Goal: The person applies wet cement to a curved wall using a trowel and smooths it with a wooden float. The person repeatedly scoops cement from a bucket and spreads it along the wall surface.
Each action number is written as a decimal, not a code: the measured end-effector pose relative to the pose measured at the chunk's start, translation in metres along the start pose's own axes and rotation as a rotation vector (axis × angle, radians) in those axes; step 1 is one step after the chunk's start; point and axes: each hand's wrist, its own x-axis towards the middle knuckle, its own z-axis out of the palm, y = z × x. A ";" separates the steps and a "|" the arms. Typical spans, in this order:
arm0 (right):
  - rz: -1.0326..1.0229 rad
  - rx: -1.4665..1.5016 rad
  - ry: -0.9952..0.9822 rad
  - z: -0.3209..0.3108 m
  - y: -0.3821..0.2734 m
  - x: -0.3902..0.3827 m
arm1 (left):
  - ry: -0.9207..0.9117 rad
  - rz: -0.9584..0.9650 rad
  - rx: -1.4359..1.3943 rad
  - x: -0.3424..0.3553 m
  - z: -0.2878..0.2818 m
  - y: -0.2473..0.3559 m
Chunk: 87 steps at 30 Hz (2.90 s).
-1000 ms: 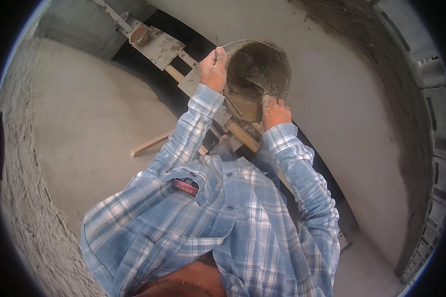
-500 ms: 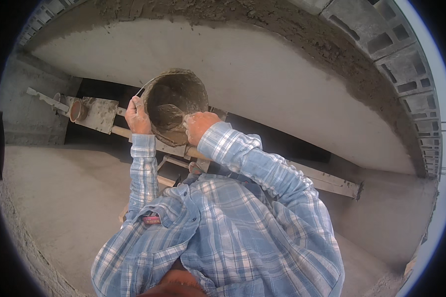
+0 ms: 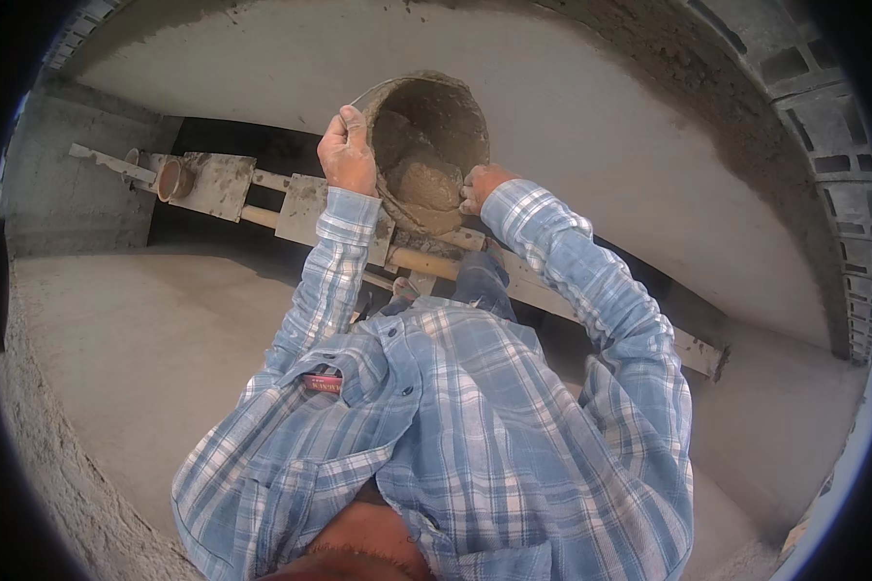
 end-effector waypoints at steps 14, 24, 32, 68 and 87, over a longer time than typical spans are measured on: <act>0.202 -0.222 0.430 -0.074 0.019 -0.078 | 0.112 -0.353 -0.364 0.013 0.012 0.004; 0.028 0.145 0.228 -0.235 -0.021 -0.170 | 0.009 -0.438 -0.731 0.005 0.010 0.045; 0.108 0.121 0.518 -0.338 0.015 -0.155 | 0.068 -0.491 -0.609 -0.010 0.035 0.031; -0.025 0.163 0.692 -0.307 0.027 -0.119 | 0.131 -0.426 -0.601 -0.003 0.026 0.011; 0.114 0.064 0.988 -0.249 0.107 -0.122 | 0.093 -0.386 -0.547 -0.001 0.014 -0.013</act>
